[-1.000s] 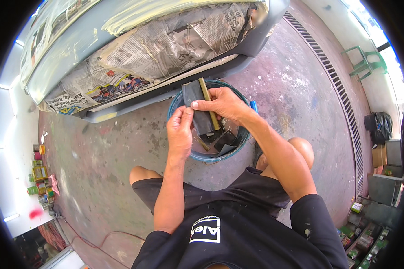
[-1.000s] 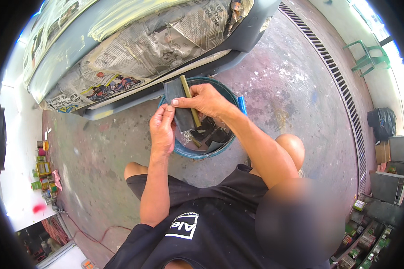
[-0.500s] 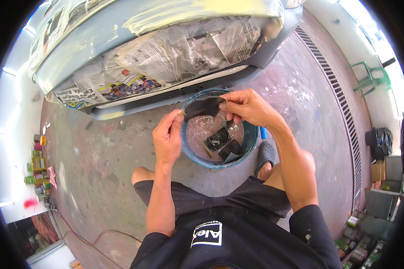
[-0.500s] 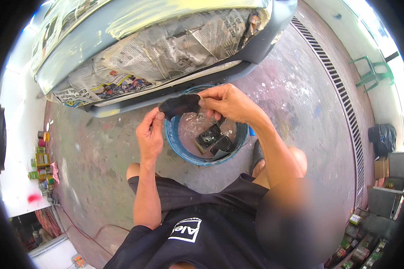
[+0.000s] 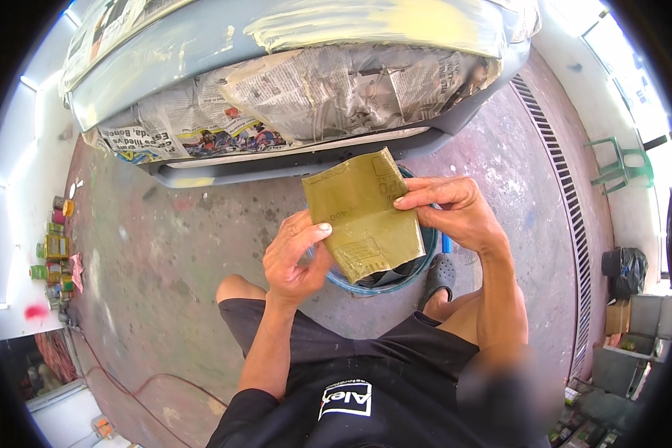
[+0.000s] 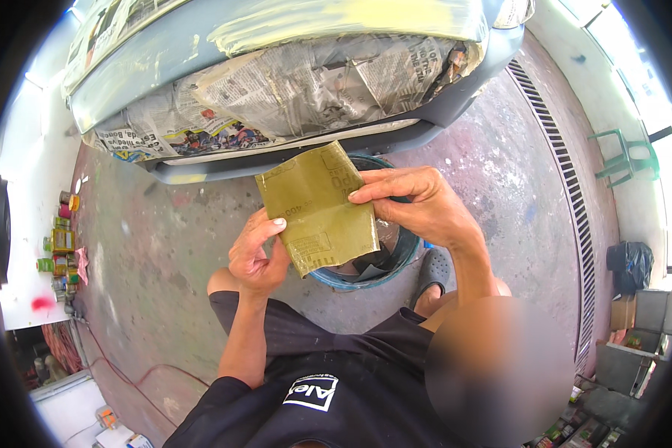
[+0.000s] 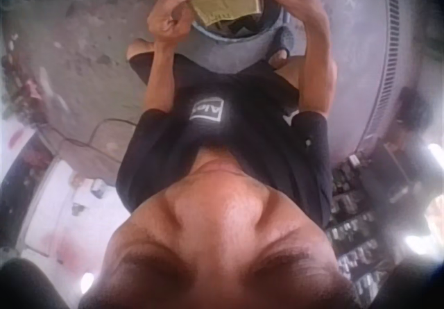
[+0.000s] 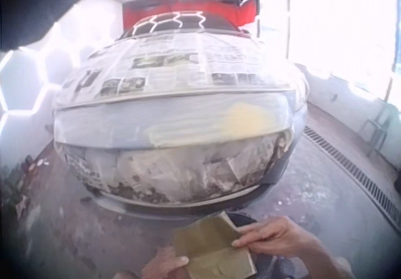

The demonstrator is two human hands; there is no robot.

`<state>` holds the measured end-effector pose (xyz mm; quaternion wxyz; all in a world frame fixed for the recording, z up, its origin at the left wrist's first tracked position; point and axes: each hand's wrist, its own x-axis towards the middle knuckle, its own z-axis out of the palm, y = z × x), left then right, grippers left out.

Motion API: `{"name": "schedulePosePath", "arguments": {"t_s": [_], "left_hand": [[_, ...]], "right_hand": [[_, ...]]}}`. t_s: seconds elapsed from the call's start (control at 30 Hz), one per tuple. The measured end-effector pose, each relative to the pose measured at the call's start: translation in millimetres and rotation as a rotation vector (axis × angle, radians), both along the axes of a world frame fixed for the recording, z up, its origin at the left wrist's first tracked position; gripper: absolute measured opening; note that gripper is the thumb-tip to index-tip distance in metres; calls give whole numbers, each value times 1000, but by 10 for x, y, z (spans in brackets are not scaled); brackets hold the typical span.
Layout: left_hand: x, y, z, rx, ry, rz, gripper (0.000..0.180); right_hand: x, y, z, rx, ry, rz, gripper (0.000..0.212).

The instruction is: The person sands a car bumper with a sanding block, repeatedly dipping the block into a bucket of water. The bumper is partially masked with newspaper. The person works on the front and side edges of the bumper, rinsing the block periodically.

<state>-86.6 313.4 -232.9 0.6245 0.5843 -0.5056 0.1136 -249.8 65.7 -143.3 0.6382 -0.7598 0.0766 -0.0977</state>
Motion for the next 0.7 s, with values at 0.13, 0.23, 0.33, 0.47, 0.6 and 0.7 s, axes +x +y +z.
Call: {"name": "schedulePosePath", "arguments": {"t_s": [0.13, 0.23, 0.33, 0.47, 0.6, 0.7], "left_hand": [[-50, -29, 6, -36, 41, -4, 45], [-74, -33, -10, -58, 95, -20, 39], [-235, -55, -144, -113, 391, -27, 34], [-506, -246, -14, -252, 791, -207, 40], [-520, -330, 117, -203, 1001, -129, 62], [-365, -251, 18, 92, 1204, -206, 50]], "right_hand": [[-21, -7, 26, 22, 16, 21, 43], [-12, 4, 12, 8, 19, -6, 36], [46, 80, -74, 169, -10, -45, 26], [205, 144, -454, 432, 54, -263, 32], [251, 157, -516, 439, 96, -206, 40], [212, 102, -618, 419, 248, -93, 46]]}}
